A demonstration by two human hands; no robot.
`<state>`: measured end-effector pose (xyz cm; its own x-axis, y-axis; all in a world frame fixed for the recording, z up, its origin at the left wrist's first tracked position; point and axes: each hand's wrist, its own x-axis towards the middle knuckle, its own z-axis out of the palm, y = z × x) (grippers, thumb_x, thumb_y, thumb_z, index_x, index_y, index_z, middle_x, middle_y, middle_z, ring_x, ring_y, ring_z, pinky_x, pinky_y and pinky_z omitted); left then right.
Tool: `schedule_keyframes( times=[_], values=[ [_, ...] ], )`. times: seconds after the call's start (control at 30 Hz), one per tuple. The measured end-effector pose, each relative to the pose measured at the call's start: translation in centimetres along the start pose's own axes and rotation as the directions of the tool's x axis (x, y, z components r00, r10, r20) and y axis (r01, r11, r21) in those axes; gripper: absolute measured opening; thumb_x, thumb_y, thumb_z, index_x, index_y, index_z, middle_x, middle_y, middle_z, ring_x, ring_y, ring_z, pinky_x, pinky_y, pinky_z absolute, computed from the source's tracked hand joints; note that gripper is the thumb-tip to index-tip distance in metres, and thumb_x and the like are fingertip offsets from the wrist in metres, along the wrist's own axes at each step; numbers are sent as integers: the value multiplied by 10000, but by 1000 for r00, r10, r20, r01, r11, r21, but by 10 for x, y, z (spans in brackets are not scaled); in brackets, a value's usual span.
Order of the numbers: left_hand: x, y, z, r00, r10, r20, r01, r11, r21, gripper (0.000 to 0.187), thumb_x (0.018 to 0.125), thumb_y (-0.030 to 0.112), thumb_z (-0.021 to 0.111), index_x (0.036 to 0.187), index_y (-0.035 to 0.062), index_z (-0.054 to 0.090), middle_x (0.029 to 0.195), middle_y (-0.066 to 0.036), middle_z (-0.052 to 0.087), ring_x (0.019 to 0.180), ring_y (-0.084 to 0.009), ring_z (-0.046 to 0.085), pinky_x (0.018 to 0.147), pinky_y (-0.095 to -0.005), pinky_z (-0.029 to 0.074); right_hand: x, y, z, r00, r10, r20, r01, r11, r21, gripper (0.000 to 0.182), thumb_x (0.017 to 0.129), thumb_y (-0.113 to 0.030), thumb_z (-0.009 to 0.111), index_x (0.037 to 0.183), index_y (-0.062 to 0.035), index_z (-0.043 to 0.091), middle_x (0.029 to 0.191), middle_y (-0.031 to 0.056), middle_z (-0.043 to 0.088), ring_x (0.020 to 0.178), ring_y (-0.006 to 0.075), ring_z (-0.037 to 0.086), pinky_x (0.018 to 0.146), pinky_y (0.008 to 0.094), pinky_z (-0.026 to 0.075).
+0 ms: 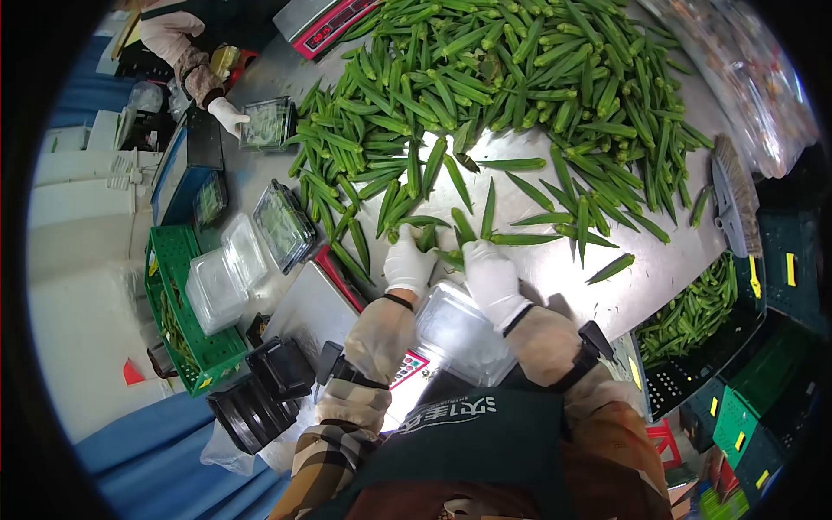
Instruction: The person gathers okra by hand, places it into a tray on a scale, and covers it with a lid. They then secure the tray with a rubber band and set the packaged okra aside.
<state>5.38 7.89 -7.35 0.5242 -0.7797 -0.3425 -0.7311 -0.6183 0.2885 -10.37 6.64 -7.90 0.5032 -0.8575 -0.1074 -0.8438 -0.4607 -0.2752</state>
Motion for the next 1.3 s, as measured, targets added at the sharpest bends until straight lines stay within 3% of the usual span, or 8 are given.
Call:
schedule_keyframes(
  times=[0.13, 0.37, 0.47, 0.6, 0.73, 0.97, 1.07, 1.3],
  values=[
    [17, -27, -14, 999, 17, 35, 9, 782, -623, 346, 742, 119, 743, 1055, 39, 618, 834, -68, 690, 772, -154, 661, 685, -306, 517, -2, 0, 0, 1000, 4, 13, -1, 975, -222, 56, 866, -94, 519, 873, -136, 556, 861, 87, 624, 728, 208, 657, 571, 329, 520],
    [24, 6, -36, 977, 204, 65, -114, 755, -645, 302, 771, 22, 714, 1060, 10, 626, 902, -40, 658, 789, -113, 613, 716, -254, 492, -62, 102, -89, 946, 78, 314, -310, 500, 809, 455, 732, -148, 753, 1129, -10, 578, 1011, 148, 650, 939, 290, 629, 822, 324, 502],
    [15, 29, -34, 807, 578, -119, -590, 777, -221, 330, 713, 32, 716, 1029, 36, 621, 1002, -134, 630, 974, -317, 601, 817, -378, 497, -127, 200, -150, 872, 180, 456, -473, 550, 688, 417, 729, -85, 720, 1111, 21, 592, 896, 60, 616, 830, 153, 567, 752, 277, 479],
    [16, 39, -8, 624, 781, -5, -781, 624, -28, 370, 667, 35, 728, 1008, 82, 593, 992, -116, 632, 993, -324, 583, 826, -388, 499, -176, 255, -184, 801, 598, -22, -582, 788, 202, 363, 751, -43, 659, 1110, -11, 618, 840, 145, 664, 723, 201, 632, 706, 314, 510],
    [29, 24, 23, 651, 742, 159, -746, 587, 313, 243, 737, 121, 682, 951, 98, 567, 928, -119, 618, 853, -335, 627, 743, -426, 520, -111, 220, -159, 803, 590, -83, -403, 641, 653, 420, 797, -8, 620, 1211, 44, 574, 945, 86, 646, 853, 103, 567, 755, 255, 472],
    [32, 15, -41, 797, 379, 471, -493, 858, 144, 443, 707, 239, 752, 1056, -10, 641, 903, -186, 685, 847, -319, 664, 745, -362, 526, -17, 166, -42, 873, 459, -167, -383, 855, 350, 462, 745, -250, 750, 1129, -55, 584, 944, 202, 672, 878, 377, 652, 754, 449, 515],
    [39, 17, -39, 841, 376, 389, -196, 882, -429, 438, 700, 193, 766, 1057, -22, 630, 888, -175, 681, 819, -284, 667, 754, -345, 515, -23, 166, -48, 838, 515, -179, -389, 795, 466, 433, 746, -199, 730, 1126, -55, 582, 948, 198, 671, 869, 365, 660, 757, 422, 523],
    [7, 97, 17, 487, 871, 68, -841, 488, -232, 210, 752, 58, 652, 947, 22, 583, 824, -120, 639, 760, -267, 628, 656, -354, 496, -94, 208, -93, 904, 420, -83, -395, 893, 216, 349, 669, -34, 701, 1001, -89, 611, 1034, 134, 626, 976, 310, 595, 824, 375, 503]
  ],
)
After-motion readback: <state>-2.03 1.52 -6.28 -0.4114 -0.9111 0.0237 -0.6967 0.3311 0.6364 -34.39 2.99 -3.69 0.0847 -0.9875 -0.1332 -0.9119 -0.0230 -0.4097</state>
